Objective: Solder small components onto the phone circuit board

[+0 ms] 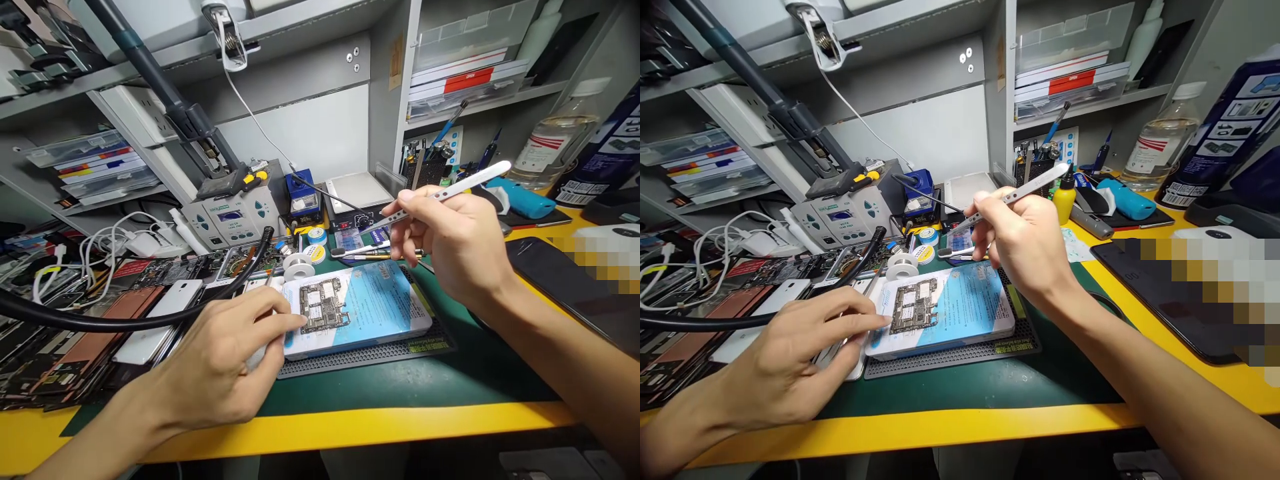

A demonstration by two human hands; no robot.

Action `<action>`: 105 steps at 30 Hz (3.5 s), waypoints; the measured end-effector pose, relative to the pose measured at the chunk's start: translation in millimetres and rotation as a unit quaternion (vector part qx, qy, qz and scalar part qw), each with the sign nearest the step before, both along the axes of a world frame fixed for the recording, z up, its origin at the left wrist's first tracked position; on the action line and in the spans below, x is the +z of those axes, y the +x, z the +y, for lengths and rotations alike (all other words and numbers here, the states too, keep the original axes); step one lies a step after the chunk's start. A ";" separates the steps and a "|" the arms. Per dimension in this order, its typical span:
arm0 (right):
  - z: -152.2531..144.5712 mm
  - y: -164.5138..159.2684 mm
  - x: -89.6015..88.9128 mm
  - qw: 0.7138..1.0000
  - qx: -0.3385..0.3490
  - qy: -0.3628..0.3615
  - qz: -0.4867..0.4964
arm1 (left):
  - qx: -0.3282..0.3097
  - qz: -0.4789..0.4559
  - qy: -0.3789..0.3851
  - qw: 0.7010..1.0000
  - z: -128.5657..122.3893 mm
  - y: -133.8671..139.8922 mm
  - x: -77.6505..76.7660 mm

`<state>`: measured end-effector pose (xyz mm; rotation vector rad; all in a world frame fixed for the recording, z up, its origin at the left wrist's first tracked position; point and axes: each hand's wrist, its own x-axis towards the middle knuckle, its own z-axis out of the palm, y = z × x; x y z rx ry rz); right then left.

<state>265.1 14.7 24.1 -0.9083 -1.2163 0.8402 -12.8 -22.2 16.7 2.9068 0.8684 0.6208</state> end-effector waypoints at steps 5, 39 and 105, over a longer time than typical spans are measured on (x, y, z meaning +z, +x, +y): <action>-1.0 -0.2 -0.1 1.000 -0.002 0.004 0.002 | -0.002 0.019 -0.004 1.000 -2.5 0.8 -2.2; 3.3 -0.3 -1.1 1.000 -0.012 0.004 0.003 | 0.135 0.073 0.043 0.987 22.6 9.6 -5.6; 39.2 52.7 -16.5 0.901 -0.242 -0.088 -0.351 | 0.201 -0.243 0.117 0.942 68.1 -27.8 -12.4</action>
